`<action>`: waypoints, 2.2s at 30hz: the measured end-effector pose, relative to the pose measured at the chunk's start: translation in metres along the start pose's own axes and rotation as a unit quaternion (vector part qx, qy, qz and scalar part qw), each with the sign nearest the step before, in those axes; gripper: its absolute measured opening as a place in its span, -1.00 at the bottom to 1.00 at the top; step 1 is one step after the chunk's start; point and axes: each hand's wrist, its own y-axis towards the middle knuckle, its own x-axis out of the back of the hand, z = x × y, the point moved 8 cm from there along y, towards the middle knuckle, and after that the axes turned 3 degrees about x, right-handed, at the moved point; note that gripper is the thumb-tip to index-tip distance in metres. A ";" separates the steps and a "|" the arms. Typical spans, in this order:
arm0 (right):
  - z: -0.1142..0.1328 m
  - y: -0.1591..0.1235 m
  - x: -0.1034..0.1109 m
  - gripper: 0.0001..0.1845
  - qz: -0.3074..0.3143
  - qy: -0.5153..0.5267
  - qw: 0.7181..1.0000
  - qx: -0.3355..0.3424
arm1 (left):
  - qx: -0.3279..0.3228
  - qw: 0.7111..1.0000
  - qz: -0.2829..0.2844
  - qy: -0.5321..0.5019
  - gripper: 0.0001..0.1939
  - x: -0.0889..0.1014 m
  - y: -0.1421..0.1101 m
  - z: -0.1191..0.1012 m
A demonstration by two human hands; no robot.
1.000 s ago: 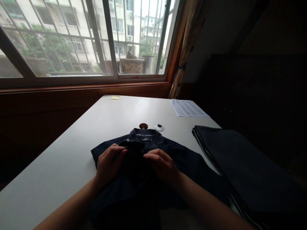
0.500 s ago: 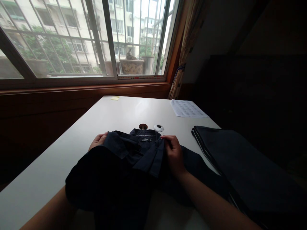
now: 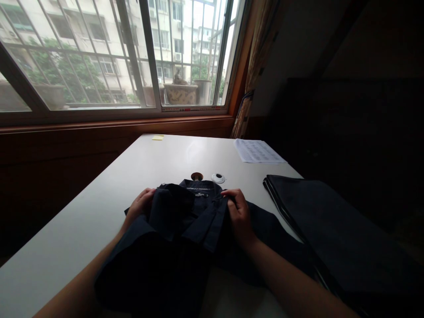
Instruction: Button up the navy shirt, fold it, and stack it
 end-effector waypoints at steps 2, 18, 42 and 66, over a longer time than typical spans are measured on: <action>-0.001 -0.001 -0.001 -0.82 0.005 0.006 1.000 -0.004 | 0.029 0.999 0.045 0.007 -0.61 -0.010 -0.008 0.004; 0.013 -0.016 -0.035 -0.85 0.202 0.016 0.978 0.044 | 0.073 0.798 0.557 0.217 -0.66 -0.106 -0.118 0.032; 0.017 -0.016 -0.049 -0.82 0.228 -0.017 0.970 0.081 | 0.074 0.895 0.435 0.062 -0.57 -0.097 -0.096 0.023; 0.149 -0.088 -0.069 -0.95 0.254 0.009 0.882 0.397 | -0.309 0.787 0.365 0.390 -0.79 -0.114 -0.102 0.009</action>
